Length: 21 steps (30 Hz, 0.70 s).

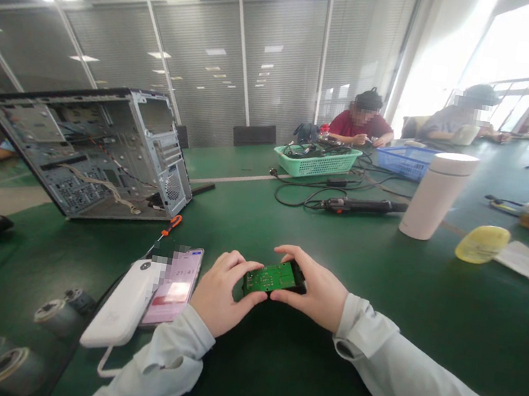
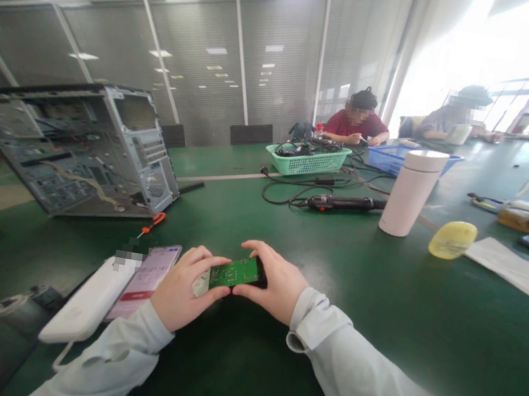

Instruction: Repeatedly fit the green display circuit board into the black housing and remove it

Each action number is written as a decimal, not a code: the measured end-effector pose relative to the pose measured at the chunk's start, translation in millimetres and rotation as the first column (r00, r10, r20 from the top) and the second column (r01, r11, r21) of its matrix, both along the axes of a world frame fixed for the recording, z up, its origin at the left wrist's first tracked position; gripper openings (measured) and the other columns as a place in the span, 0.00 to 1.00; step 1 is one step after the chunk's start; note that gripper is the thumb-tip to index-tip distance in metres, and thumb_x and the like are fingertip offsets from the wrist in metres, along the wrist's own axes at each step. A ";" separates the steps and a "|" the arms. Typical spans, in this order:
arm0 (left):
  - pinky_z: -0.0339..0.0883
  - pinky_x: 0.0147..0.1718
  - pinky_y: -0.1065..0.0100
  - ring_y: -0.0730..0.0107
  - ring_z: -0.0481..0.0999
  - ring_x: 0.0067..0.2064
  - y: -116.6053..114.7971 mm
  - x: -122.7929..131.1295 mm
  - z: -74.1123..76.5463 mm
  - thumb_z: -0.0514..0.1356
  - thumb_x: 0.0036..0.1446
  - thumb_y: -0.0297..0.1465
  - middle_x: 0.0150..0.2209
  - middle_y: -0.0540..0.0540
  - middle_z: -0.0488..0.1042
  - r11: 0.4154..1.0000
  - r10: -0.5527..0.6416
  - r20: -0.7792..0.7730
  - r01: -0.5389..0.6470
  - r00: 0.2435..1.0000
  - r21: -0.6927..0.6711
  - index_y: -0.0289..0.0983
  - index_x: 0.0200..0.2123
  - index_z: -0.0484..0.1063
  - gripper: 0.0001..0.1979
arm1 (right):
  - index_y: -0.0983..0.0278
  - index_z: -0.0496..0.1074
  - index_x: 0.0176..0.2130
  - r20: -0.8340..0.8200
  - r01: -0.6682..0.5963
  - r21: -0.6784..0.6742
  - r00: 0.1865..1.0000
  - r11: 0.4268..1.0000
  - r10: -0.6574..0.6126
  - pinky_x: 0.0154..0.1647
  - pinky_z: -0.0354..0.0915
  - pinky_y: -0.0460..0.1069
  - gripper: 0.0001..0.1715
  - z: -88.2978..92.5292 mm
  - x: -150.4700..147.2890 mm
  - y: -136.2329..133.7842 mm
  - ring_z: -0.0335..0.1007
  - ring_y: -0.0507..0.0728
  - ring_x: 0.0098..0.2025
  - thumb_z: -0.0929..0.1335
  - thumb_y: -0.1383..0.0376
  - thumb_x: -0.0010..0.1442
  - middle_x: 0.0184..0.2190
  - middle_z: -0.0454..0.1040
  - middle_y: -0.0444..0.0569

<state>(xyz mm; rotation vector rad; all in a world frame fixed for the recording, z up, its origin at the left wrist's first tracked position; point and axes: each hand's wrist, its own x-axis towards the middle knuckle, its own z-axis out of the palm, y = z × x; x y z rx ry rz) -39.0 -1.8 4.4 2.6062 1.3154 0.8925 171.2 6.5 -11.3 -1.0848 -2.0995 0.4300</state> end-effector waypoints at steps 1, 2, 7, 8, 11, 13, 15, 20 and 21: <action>0.64 0.39 0.59 0.60 0.67 0.40 -0.4 0.1 0.1 0.61 0.53 0.36 0.37 0.45 0.66 1.000 -0.002 0.004 0.002 1.000 0.000 0.38 0.45 0.70 0.17 | 0.59 0.55 0.55 0.000 0.000 -0.011 1.000 1.000 0.000 0.45 0.62 0.46 0.39 -0.3 0.0 0.1 0.64 0.50 0.39 0.74 0.61 0.50 0.43 0.64 0.44; 0.64 0.40 0.59 0.60 0.67 0.40 -0.8 0.3 0.2 0.61 0.53 0.36 0.37 0.45 0.66 1.000 -0.005 0.009 0.005 1.000 -0.001 0.37 0.45 0.70 0.17 | 0.59 0.55 0.55 0.001 0.002 -0.019 1.000 1.000 -0.002 0.44 0.63 0.46 0.39 -0.2 -0.1 -0.1 0.64 0.50 0.38 0.74 0.61 0.49 0.42 0.64 0.44; 0.65 0.39 0.59 0.60 0.68 0.40 -1.4 1.3 2.5 0.61 0.53 0.37 0.36 0.45 0.66 1.000 -0.010 0.058 0.010 0.998 -0.007 0.37 0.44 0.70 0.16 | 0.60 0.55 0.55 0.003 0.016 -0.058 1.000 0.998 -0.016 0.41 0.63 0.46 0.40 2.7 -0.5 -1.1 0.65 0.50 0.37 0.74 0.60 0.48 0.42 0.64 0.45; 0.65 0.39 0.59 0.60 0.68 0.40 -1.3 1.3 3.5 0.60 0.53 0.37 0.36 0.45 0.66 1.000 -0.009 0.084 0.010 0.996 -0.013 0.37 0.44 0.71 0.16 | 0.60 0.55 0.56 -0.001 0.023 -0.068 1.000 0.997 -0.023 0.41 0.63 0.46 0.40 3.3 -0.3 -1.2 0.66 0.51 0.38 0.74 0.60 0.48 0.42 0.64 0.45; 0.66 0.38 0.61 0.62 0.69 0.39 -0.7 0.7 6.4 0.59 0.53 0.37 0.36 0.45 0.66 0.999 0.016 0.228 -0.004 0.974 -0.053 0.37 0.43 0.71 0.15 | 0.61 0.54 0.56 -0.025 0.012 -0.110 1.000 0.994 -0.015 0.43 0.63 0.47 0.38 4.9 1.0 -1.3 0.66 0.53 0.42 0.73 0.59 0.50 0.44 0.65 0.47; 0.66 0.38 0.63 0.62 0.70 0.41 0.5 0.5 6.7 0.60 0.53 0.36 0.36 0.45 0.67 0.993 0.066 0.383 -0.022 0.921 -0.119 0.37 0.42 0.71 0.15 | 0.62 0.54 0.56 -0.042 0.001 -0.132 0.999 0.991 -0.007 0.44 0.62 0.48 0.38 5.3 1.6 -1.2 0.66 0.54 0.43 0.72 0.59 0.51 0.45 0.65 0.48; 0.66 0.39 0.64 0.62 0.70 0.42 2.6 0.8 4.9 0.61 0.52 0.37 0.37 0.45 0.69 0.970 0.141 0.568 0.000 0.811 -0.242 0.36 0.41 0.71 0.15 | 0.62 0.52 0.57 -0.044 0.010 -0.147 0.999 0.989 -0.017 0.42 0.63 0.48 0.39 4.6 1.5 -0.8 0.66 0.53 0.40 0.71 0.59 0.52 0.44 0.65 0.48; 0.66 0.31 0.68 0.66 0.72 0.36 8.0 4.9 -1.3 0.64 0.47 0.43 0.36 0.44 0.74 0.829 0.367 0.830 0.257 0.420 -0.496 0.34 0.38 0.72 0.20 | 0.61 0.50 0.60 -0.026 0.053 -0.127 0.998 0.991 -0.056 0.38 0.62 0.47 0.43 0.5 0.5 1.2 0.66 0.51 0.36 0.72 0.60 0.51 0.41 0.66 0.47; 0.66 0.30 0.69 0.67 0.72 0.34 8.2 5.9 -1.2 0.64 0.48 0.43 0.36 0.44 0.75 0.801 0.401 0.840 0.306 0.364 -0.515 0.34 0.37 0.72 0.19 | 0.60 0.51 0.60 -0.023 0.059 -0.120 0.998 0.991 -0.062 0.38 0.62 0.47 0.42 0.0 0.5 1.4 0.66 0.52 0.36 0.71 0.60 0.52 0.41 0.66 0.47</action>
